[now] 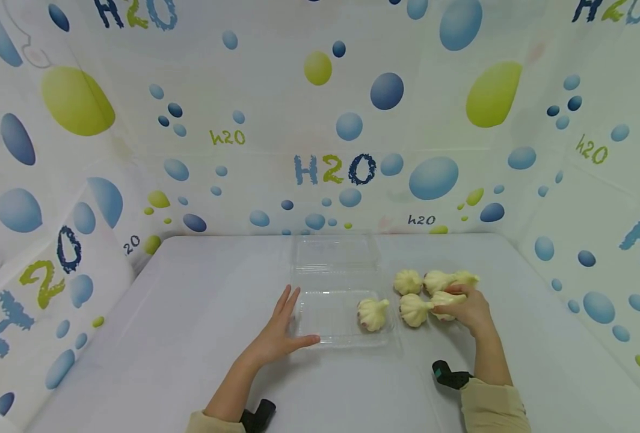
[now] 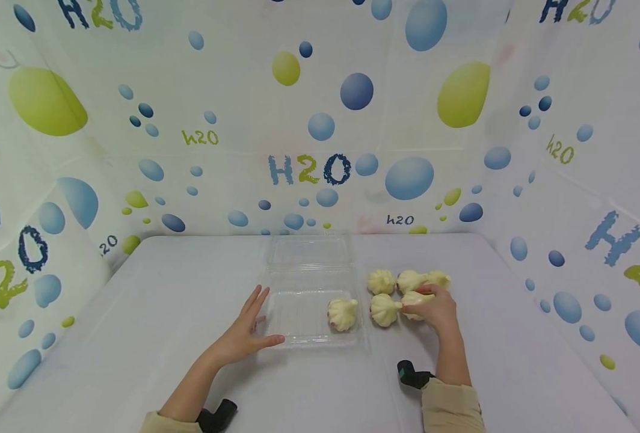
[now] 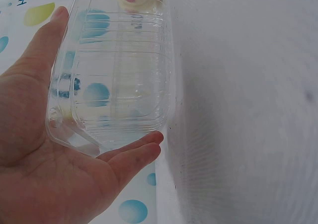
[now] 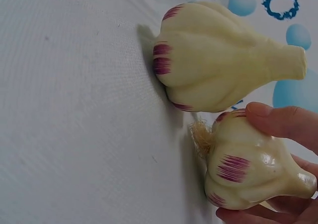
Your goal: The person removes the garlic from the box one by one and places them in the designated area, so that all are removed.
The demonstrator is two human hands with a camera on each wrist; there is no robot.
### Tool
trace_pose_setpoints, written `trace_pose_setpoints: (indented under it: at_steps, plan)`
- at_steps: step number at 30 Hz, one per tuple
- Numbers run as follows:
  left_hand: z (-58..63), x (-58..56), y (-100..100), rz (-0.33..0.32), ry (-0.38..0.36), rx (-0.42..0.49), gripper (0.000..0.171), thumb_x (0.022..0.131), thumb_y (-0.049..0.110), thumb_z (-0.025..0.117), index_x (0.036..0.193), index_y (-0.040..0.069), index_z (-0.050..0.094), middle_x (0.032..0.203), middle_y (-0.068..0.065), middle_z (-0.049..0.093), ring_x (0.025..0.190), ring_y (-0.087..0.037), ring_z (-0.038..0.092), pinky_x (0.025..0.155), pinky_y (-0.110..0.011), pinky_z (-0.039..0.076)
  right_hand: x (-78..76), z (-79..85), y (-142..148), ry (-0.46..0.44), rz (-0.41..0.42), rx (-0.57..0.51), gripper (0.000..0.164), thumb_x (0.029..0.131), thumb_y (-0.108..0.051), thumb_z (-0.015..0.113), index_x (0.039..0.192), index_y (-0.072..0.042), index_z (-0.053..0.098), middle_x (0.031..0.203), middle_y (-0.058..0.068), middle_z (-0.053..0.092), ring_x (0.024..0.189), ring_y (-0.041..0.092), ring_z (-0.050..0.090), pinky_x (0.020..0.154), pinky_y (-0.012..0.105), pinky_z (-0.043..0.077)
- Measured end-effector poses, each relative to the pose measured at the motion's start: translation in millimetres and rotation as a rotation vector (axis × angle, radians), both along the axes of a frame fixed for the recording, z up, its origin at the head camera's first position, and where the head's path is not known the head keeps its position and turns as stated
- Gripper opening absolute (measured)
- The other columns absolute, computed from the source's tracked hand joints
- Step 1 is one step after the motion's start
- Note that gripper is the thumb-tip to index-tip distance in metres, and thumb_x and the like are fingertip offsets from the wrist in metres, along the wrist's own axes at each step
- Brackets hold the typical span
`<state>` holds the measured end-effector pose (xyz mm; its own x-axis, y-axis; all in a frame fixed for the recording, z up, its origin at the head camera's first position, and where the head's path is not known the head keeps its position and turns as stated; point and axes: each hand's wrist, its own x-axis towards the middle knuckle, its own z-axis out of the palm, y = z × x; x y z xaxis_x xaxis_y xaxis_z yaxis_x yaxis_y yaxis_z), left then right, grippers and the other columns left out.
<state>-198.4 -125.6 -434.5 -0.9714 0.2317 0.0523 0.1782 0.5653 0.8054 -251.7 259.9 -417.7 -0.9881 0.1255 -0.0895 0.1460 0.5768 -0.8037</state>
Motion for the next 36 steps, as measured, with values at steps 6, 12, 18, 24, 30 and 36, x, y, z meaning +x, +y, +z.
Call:
trace_pose_setpoints:
  at_steps: [6, 12, 18, 24, 30, 36]
  plan:
    - [-1.0, -0.3, 0, 0.0, -0.001, -0.006, 0.104, 0.071, 0.037, 0.078, 0.148, 0.016, 0.011, 0.153, -0.011, -0.004, 0.136, -0.039, 0.011, 0.096, -0.062, 0.026, 2.5, 1.4, 0, 0.003, 0.004, 0.013, 0.072, 0.066, -0.023, 0.082, 0.122, 0.007, 0.048, 0.128, 0.033, 0.038, 0.11, 0.043, 0.039, 0.086, 0.05, 0.039]
    - [-1.3, 0.5, 0, 0.0, -0.002, -0.012, 0.105, 0.07, 0.04, 0.078, 0.148, 0.016, 0.011, 0.153, -0.01, -0.004, 0.136, -0.038, 0.01, 0.097, -0.062, 0.026, 4.6, 2.7, 1, 0.017, 0.017, -0.001, 0.075, 0.065, -0.025, 0.083, 0.123, 0.007, 0.048, 0.127, 0.031, 0.043, 0.114, 0.043, 0.039, 0.088, 0.049, 0.039]
    - [-0.3, 0.9, -1, -0.001, -0.003, -0.008, 0.104, 0.072, 0.038, 0.077, 0.148, 0.015, 0.011, 0.153, -0.01, -0.004, 0.136, -0.039, 0.011, 0.097, -0.062, 0.026, 5.0, 3.6, 2, 0.012, 0.018, -0.013, 0.077, 0.067, -0.028, 0.082, 0.124, 0.007, 0.046, 0.126, 0.028, 0.046, 0.113, 0.042, 0.041, 0.088, 0.048, 0.04]
    - [-0.6, -0.4, -2, -0.012, 0.003, -0.011, 0.104, 0.072, 0.041, 0.076, 0.148, 0.017, 0.01, 0.153, -0.011, -0.005, 0.136, -0.039, 0.011, 0.097, -0.06, 0.027, 5.2, 5.3, 4, 0.009, 0.028, -0.014, 0.076, 0.069, -0.029, 0.081, 0.126, 0.007, 0.046, 0.126, 0.029, 0.045, 0.113, 0.042, 0.041, 0.089, 0.049, 0.04]
    - [-0.7, -0.8, -2, -0.015, 0.009, -0.011, 0.104, 0.071, 0.041, 0.076, 0.148, 0.018, 0.011, 0.153, -0.011, -0.005, 0.136, -0.039, 0.012, 0.097, -0.059, 0.028, 6.1, 11.0, 5, 0.027, 0.035, 0.013, 0.073, 0.072, -0.03, 0.078, 0.126, 0.008, 0.046, 0.128, 0.03, 0.044, 0.115, 0.044, 0.042, 0.089, 0.051, 0.04]
    - [-1.0, -0.6, -2, -0.024, 0.027, -0.015, 0.101, 0.072, 0.04, 0.076, 0.148, 0.017, 0.014, 0.152, -0.012, -0.004, 0.134, -0.041, 0.016, 0.096, -0.058, 0.031, 8.2, 18.4, 5, 0.032, 0.016, -0.001, 0.071, 0.075, -0.03, 0.076, 0.128, 0.005, 0.043, 0.131, 0.028, 0.042, 0.118, 0.044, 0.041, 0.089, 0.051, 0.041]
